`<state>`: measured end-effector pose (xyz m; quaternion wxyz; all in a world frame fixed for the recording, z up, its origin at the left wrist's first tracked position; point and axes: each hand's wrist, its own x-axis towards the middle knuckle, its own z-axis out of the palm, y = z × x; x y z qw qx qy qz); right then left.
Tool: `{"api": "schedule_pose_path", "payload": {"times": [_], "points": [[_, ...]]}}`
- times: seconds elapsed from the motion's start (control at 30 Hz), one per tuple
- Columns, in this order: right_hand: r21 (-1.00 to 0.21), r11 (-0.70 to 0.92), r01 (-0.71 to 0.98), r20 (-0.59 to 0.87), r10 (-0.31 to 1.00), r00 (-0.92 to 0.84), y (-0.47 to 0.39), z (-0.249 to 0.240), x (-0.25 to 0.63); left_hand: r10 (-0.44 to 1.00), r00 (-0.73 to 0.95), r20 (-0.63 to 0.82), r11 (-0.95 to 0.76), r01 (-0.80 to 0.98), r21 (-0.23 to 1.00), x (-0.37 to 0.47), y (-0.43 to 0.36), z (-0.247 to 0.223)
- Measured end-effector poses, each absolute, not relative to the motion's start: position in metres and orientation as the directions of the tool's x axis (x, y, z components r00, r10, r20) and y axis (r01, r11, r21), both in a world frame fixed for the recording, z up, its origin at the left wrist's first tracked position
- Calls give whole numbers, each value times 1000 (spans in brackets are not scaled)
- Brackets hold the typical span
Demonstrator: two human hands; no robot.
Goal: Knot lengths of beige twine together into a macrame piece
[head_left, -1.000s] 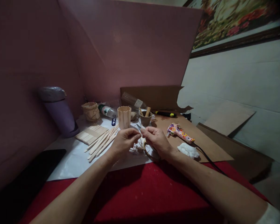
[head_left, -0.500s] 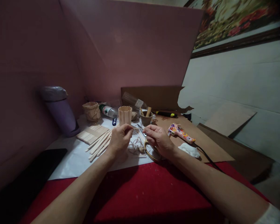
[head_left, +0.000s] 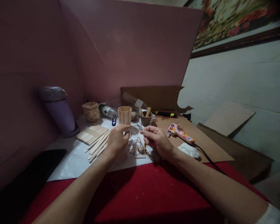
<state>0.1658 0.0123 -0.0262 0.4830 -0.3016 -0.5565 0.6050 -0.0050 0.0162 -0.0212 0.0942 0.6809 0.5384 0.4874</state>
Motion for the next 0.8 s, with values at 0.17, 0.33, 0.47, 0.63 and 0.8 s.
{"api": "schedule_pose_path", "payload": {"times": [0.17,0.33,0.47,0.63,0.8], "points": [[-973,160,-163,208,919,-336,10,-28,163,661,86,745,-686,472,554,3,3,-15],[-969,188,-159,232,914,-332,12,-30,163,797,246,551,-600,417,682,8,1,-22],[-972,173,-157,217,916,-336,13,-29,164,811,188,554,-567,483,667,6,6,-26],[-990,96,-106,130,910,-395,10,-26,165,804,126,581,-555,513,655,5,7,-22],[-986,45,-162,108,908,-404,11,-26,167,816,82,572,-526,515,677,3,9,-23]]}}
